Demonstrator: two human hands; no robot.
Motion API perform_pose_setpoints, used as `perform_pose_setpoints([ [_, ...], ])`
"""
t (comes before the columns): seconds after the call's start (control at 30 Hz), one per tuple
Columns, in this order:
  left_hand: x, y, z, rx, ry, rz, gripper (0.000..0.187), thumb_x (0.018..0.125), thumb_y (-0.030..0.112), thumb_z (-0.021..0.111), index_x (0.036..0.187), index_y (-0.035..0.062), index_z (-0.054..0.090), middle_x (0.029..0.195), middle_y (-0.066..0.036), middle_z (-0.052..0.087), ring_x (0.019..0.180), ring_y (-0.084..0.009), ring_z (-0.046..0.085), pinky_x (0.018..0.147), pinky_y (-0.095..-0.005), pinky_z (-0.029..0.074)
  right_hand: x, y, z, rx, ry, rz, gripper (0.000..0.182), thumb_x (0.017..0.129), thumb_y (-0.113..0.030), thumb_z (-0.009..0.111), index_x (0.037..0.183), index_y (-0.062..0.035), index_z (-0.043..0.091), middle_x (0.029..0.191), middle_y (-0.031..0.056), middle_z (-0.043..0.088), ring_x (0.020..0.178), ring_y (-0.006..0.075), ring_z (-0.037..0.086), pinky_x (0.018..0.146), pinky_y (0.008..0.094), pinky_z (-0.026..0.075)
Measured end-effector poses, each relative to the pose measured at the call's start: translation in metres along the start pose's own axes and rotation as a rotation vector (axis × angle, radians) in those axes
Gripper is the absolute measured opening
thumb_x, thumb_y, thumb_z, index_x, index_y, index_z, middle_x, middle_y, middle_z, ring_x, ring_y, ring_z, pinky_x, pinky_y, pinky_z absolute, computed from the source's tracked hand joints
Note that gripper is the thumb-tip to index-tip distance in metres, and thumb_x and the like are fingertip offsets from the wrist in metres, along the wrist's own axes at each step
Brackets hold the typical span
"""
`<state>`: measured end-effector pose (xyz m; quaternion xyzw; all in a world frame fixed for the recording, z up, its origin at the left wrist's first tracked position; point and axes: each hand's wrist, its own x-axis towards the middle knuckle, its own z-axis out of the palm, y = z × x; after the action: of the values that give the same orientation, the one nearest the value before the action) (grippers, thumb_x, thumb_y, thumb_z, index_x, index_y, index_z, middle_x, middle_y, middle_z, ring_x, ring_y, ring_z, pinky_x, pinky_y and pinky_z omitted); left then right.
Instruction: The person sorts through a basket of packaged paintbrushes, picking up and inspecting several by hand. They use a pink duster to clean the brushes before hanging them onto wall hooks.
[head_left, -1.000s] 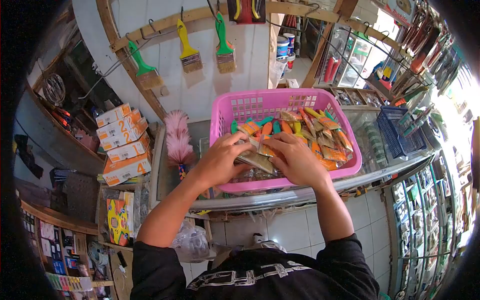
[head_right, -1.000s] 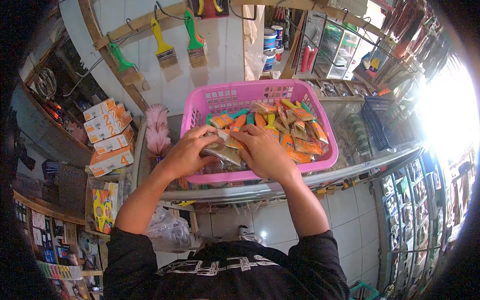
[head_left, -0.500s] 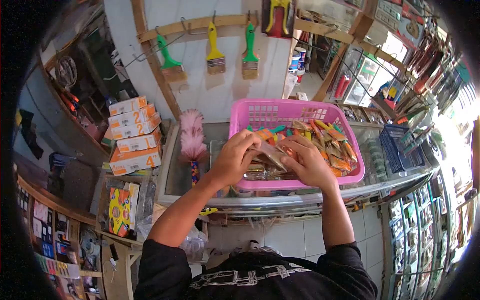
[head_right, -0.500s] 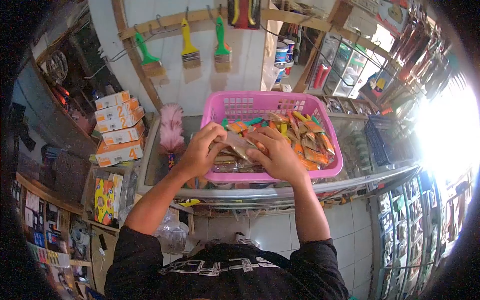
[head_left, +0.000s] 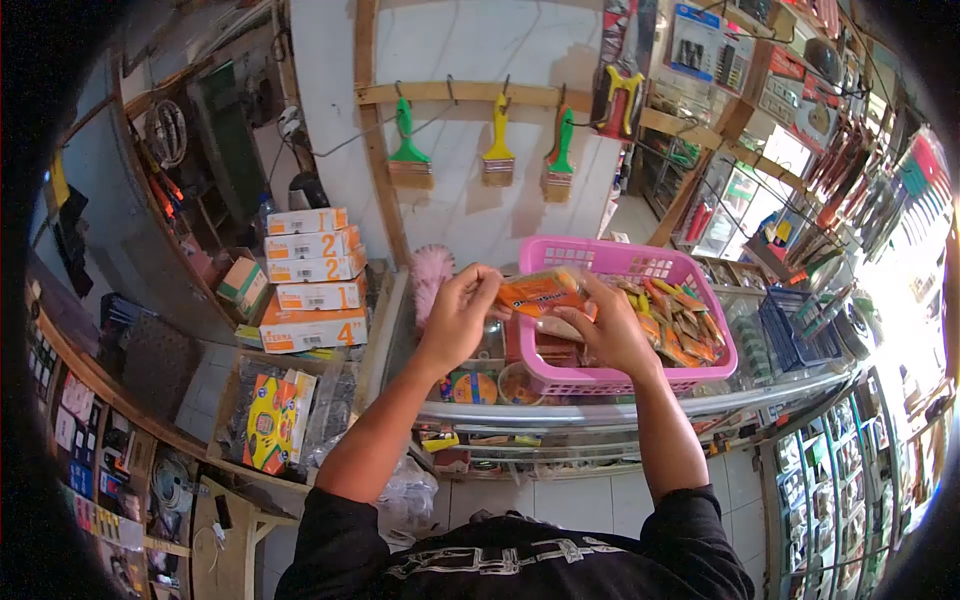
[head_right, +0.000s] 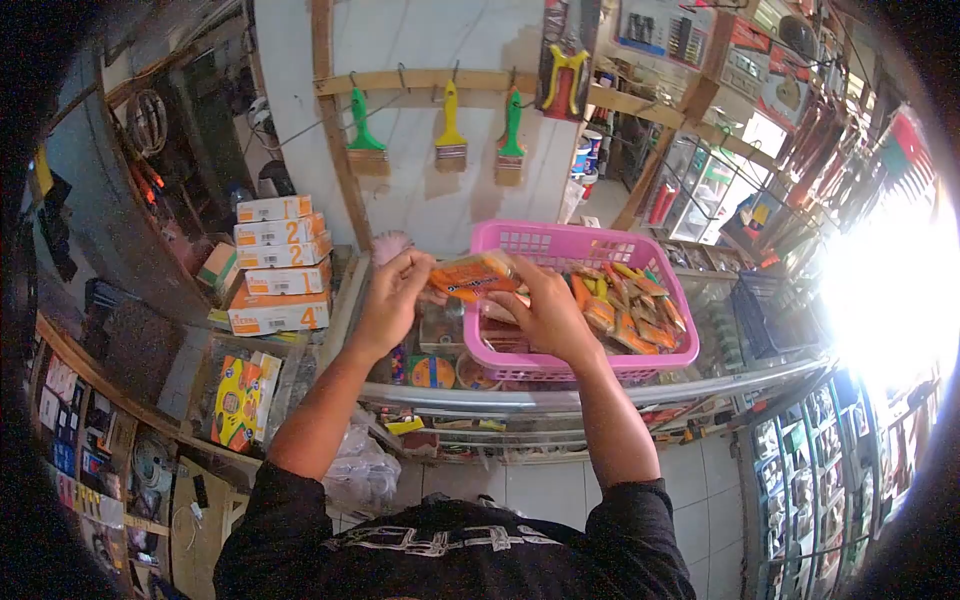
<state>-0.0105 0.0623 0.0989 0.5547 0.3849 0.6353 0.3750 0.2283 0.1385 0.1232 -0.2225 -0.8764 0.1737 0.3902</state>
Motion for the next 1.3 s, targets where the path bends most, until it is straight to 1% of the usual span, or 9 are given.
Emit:
perform_pose_setpoints([
  [0.2, -0.039, 0.024, -0.05, -0.346, 0.049, -0.164, 0.038, 0.112, 0.038, 0.052, 0.121, 0.0032, 0.066, 0.104, -0.007, 0.072, 0.089, -0.0133, 0.067, 0.084, -0.0291, 0.055, 0.031, -0.062, 0.018, 0.244, -0.111, 0.154, 0.054, 0.098, -0.012, 0.073, 0.146, -0.0018, 0.05, 0.095, 0.0144, 0.075, 0.086, 0.0205, 0.073, 0.078, 0.0363, 0.056],
  [0.3, -0.059, 0.025, -0.063, -0.6, 0.161, -0.207, 0.041, 0.111, 0.042, 0.053, 0.119, 0.0046, 0.067, 0.101, -0.005, 0.071, 0.092, -0.0149, 0.063, 0.084, -0.031, 0.05, 0.037, -0.074, 0.052, 0.384, -0.077, 0.112, 0.054, 0.099, -0.018, 0.073, 0.145, -0.0014, 0.05, 0.089, 0.0205, 0.074, 0.072, 0.0233, 0.073, 0.065, 0.038, 0.054],
  [0.43, -0.086, 0.029, -0.084, -0.837, 0.315, -0.361, 0.035, 0.11, 0.036, 0.054, 0.112, 0.0035, 0.066, 0.099, -0.006, 0.07, 0.092, -0.0176, 0.064, 0.084, -0.0308, 0.052, 0.037, -0.084, 0.093, 0.512, -0.158, 0.189, 0.056, 0.101, -0.018, 0.071, 0.148, 0.0017, 0.047, 0.091, 0.0199, 0.073, 0.074, 0.0218, 0.072, 0.065, 0.0375, 0.055],
  [0.47, -0.094, 0.018, -0.095, -0.825, 0.334, -0.383, 0.033, 0.11, 0.033, 0.054, 0.113, 0.0026, 0.066, 0.1, -0.007, 0.07, 0.092, -0.018, 0.064, 0.084, -0.0309, 0.052, 0.036, -0.077, 0.104, 0.483, -0.235, 0.203, 0.055, 0.105, -0.014, 0.065, 0.154, -0.0009, 0.042, 0.112, 0.014, 0.072, 0.092, 0.0125, 0.069, 0.071, 0.0304, 0.058],
  [0.6, -0.124, -0.027, -0.126, -0.784, 0.336, -0.517, 0.027, 0.107, 0.021, 0.055, 0.122, -0.0011, 0.061, 0.107, -0.011, 0.07, 0.091, -0.0197, 0.066, 0.082, -0.0307, 0.055, 0.019, -0.059, 0.153, 0.441, -0.295, 0.215, 0.054, 0.105, -0.014, 0.066, 0.152, 0.0009, 0.044, 0.111, 0.0135, 0.072, 0.089, 0.0116, 0.068, 0.068, 0.0297, 0.059],
  [0.7, -0.137, -0.048, -0.128, -0.755, 0.436, -0.546, 0.031, 0.108, 0.025, 0.056, 0.128, 0.0018, 0.059, 0.116, -0.012, 0.068, 0.103, -0.0213, 0.064, 0.095, -0.035, 0.052, 0.006, -0.063, 0.181, 0.606, -0.18, 0.425, 0.046, 0.103, -0.015, 0.068, 0.141, 0.0042, 0.05, 0.079, 0.0144, 0.067, 0.072, 0.0183, 0.067, 0.065, 0.0364, 0.053],
  [0.9, -0.135, -0.069, -0.091, -0.841, 0.651, -0.386, 0.046, 0.109, 0.038, 0.058, 0.141, 0.0054, 0.052, 0.132, -0.014, 0.061, 0.132, -0.0267, 0.053, 0.111, -0.0466, 0.043, -0.013, -0.055, 0.232, 0.527, -0.026, 0.538, 0.033, 0.101, -0.027, 0.072, 0.112, 0.0041, 0.064, 0.083, 0.0125, 0.07, 0.075, 0.0145, 0.064, 0.067, 0.0341, 0.051],
  [1.1, -0.137, -0.094, -0.097, -0.701, 0.606, -0.28, 0.044, 0.111, 0.033, 0.054, 0.146, 0.008, 0.046, 0.139, -0.014, 0.061, 0.123, -0.03, 0.065, 0.109, -0.0463, 0.05, -0.017, -0.039, 0.256, 0.555, -0.115, 0.494, 0.032, 0.105, -0.027, 0.066, 0.104, 0.0044, 0.068, 0.077, 0.0047, 0.067, 0.071, 0.0104, 0.058, 0.066, 0.0322, 0.049],
  [1.3, -0.144, -0.067, -0.106, -0.749, 0.536, -0.216, 0.042, 0.111, 0.028, 0.055, 0.148, 0.0114, 0.043, 0.141, -0.015, 0.06, 0.127, -0.0338, 0.063, 0.104, -0.0521, 0.054, -0.01, -0.009, 0.262, 0.099, 0.058, 0.583, 0.048, 0.101, -0.044, 0.067, 0.12, 0.001, 0.066, 0.084, 0.0151, 0.073, 0.082, 0.0311, 0.074, 0.077, 0.0437, 0.056],
])
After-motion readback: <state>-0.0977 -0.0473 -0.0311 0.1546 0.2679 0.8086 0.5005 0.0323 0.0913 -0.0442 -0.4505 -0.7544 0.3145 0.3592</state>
